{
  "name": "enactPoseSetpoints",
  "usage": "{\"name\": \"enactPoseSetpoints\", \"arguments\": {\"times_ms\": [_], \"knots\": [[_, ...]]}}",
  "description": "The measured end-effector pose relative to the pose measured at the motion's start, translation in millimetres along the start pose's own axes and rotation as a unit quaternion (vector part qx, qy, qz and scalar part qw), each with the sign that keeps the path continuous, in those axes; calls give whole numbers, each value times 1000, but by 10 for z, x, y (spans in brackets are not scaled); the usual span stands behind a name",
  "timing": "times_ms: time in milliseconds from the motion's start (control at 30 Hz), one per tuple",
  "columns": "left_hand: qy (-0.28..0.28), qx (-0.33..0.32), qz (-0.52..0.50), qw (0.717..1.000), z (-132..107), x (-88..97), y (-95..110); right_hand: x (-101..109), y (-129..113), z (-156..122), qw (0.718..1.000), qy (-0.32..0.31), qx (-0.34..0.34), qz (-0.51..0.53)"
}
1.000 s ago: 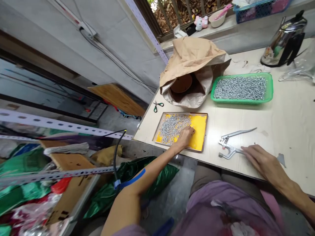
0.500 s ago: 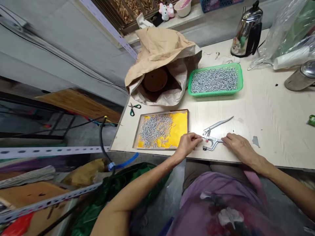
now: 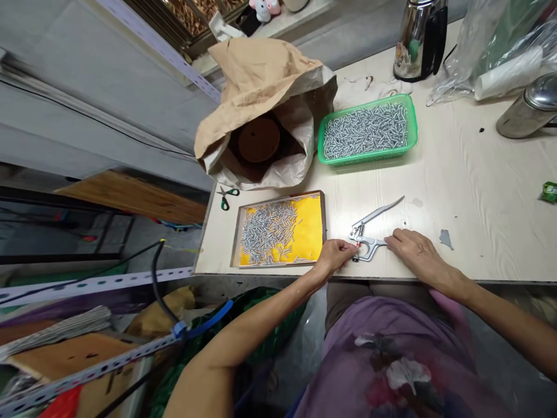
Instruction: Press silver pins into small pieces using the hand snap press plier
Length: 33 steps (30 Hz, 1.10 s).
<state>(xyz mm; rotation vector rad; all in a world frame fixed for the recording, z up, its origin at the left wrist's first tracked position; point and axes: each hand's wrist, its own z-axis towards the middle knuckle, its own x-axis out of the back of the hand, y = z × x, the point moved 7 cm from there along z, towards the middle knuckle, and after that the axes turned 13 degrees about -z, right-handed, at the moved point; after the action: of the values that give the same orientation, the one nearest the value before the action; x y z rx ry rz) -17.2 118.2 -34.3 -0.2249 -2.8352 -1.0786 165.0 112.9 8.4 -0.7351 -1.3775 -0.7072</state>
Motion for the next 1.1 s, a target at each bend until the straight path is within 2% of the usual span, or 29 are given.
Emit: {"name": "enactPoseSetpoints", "arguments": {"times_ms": [200, 333, 467, 733, 833, 900, 967, 1033, 1100], "knots": [[-8, 29, 52, 998, -4, -21, 48, -9, 41, 17, 1000, -18, -2, 16], [-9, 32, 67, 997, 10, -13, 47, 0, 269, 100, 1000, -4, 3, 17], [-11, 30, 73, 997, 31, 1, 20, -75, 450, 244, 999, -33, 31, -20], [-15, 31, 67, 997, 64, -2, -13, -24, 430, 413, 995, -73, 44, -56], [-11, 24, 105, 994, 42, 22, -20, -21, 410, 393, 995, -67, 39, -57], [9, -41, 170, 985, -5, 43, 64, -29, 396, 366, 997, -56, 37, -49], [41, -175, 249, 952, -97, 12, 249, -38, 384, 337, 997, -49, 36, -39], [39, -316, 321, 892, -210, -144, 426, -33, 374, 311, 998, -44, 35, -29], [-5, -409, 382, 829, -263, -388, 521, -14, 366, 290, 998, -42, 33, -22]]}}
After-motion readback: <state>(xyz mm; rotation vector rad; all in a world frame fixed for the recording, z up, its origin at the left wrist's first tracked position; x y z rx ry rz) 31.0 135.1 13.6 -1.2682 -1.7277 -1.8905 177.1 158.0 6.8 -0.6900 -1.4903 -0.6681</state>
